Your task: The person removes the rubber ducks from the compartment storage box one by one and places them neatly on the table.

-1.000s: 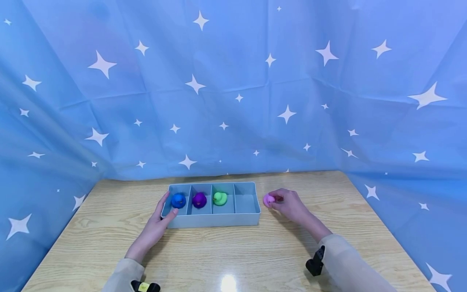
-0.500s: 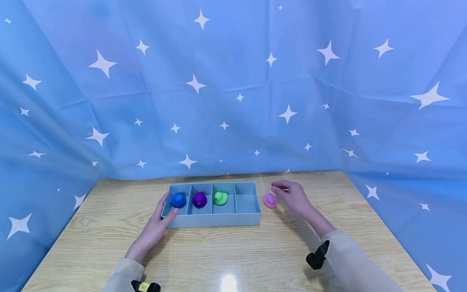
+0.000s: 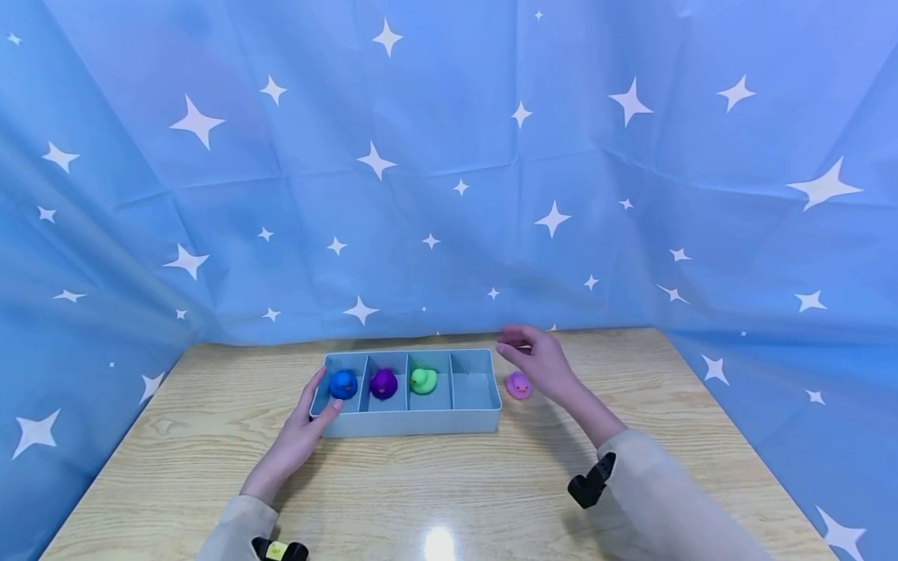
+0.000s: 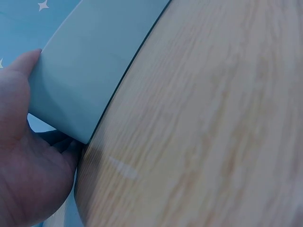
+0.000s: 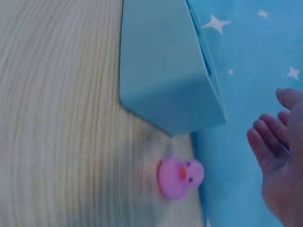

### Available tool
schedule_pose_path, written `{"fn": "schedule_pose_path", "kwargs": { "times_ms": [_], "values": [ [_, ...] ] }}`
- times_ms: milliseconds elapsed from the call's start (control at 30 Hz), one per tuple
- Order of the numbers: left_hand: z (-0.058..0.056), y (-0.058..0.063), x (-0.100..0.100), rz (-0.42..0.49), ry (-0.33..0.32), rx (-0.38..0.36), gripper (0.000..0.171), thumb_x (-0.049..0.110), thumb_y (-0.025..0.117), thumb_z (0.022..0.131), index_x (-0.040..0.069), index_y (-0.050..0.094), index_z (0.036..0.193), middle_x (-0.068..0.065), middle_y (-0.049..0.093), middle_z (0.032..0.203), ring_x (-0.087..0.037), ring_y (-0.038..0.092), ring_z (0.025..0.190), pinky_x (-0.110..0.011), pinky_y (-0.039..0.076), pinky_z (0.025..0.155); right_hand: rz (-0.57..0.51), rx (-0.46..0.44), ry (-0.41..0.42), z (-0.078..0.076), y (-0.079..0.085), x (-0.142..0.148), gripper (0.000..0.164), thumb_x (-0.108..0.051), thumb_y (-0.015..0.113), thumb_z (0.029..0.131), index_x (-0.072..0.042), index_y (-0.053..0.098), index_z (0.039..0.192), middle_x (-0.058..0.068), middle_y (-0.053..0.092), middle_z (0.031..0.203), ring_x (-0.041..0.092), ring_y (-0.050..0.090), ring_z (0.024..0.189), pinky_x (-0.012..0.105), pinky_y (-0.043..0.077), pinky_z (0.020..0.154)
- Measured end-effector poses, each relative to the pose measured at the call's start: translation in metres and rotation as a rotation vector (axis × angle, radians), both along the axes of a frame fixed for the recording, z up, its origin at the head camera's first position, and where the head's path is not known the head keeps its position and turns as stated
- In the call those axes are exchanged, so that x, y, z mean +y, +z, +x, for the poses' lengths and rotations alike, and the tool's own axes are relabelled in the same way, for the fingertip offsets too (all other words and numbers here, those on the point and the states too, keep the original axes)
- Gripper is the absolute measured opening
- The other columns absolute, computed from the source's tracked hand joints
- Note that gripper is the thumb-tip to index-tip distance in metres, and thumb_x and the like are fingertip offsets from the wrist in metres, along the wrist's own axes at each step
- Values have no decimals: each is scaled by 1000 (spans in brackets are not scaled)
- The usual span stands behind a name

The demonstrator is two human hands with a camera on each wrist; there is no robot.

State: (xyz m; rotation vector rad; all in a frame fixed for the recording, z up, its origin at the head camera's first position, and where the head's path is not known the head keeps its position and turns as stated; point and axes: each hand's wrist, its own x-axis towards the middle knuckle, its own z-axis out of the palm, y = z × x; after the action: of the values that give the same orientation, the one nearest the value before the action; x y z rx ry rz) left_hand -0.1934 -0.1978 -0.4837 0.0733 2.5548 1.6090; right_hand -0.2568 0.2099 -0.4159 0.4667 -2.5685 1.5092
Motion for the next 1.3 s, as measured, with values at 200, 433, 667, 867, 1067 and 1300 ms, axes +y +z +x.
{"fn": "schedule_pose_path", "kwargs": {
  "times_ms": [200, 433, 667, 867, 1067, 1300],
  "values": [
    [1, -1, -1, 1, 5, -3, 76, 42, 50, 108, 27, 4, 167, -20, 2, 170, -52, 3, 152, -72, 14, 115, -32, -12, 34, 2, 4, -23, 34, -10, 70, 98, 4, 65, 128, 18, 72, 116, 31, 69, 108, 41, 55, 95],
    [0, -1, 1, 9, 0, -7, 76, 44, 50, 108, 27, 4, 167, -19, 2, 171, -51, 3, 152, -72, 12, 115, -44, -33, 54, 2, 1, -43, 33, -8, 70, 98, 4, 66, 129, 18, 71, 118, 30, 68, 109, 39, 56, 94],
    [-2, -2, 0, 3, -8, -14, 78, 44, 50, 108, 26, 2, 167, -21, 2, 170, -53, 4, 151, -73, 14, 114, -9, -50, 101, 3, 2, -62, 34, -11, 72, 97, 2, 67, 128, 19, 70, 119, 29, 68, 108, 40, 56, 93],
    [-2, -3, -3, 17, -3, -10, 77, 42, 50, 108, 27, 3, 167, -20, 1, 171, -51, 2, 152, -73, 12, 115, 21, -29, 169, 3, 1, -79, 33, -10, 71, 98, 2, 67, 128, 20, 70, 119, 26, 67, 106, 38, 56, 93],
    [-3, -3, -3, 34, -11, -10, 77, 41, 51, 108, 25, 2, 167, -19, -1, 171, -49, -1, 153, -73, 11, 115, 55, -48, 226, 4, -1, -91, 35, -10, 72, 97, 2, 66, 129, 19, 71, 117, 23, 67, 104, 35, 56, 92],
    [-3, -2, -2, 29, -7, -7, 77, 41, 51, 108, 26, 3, 167, -19, 0, 171, -49, 1, 153, -72, 12, 115, 75, -62, 235, 3, -1, -101, 36, -12, 72, 97, 1, 66, 131, 12, 72, 114, 21, 67, 102, 32, 57, 86]
  ]
}}
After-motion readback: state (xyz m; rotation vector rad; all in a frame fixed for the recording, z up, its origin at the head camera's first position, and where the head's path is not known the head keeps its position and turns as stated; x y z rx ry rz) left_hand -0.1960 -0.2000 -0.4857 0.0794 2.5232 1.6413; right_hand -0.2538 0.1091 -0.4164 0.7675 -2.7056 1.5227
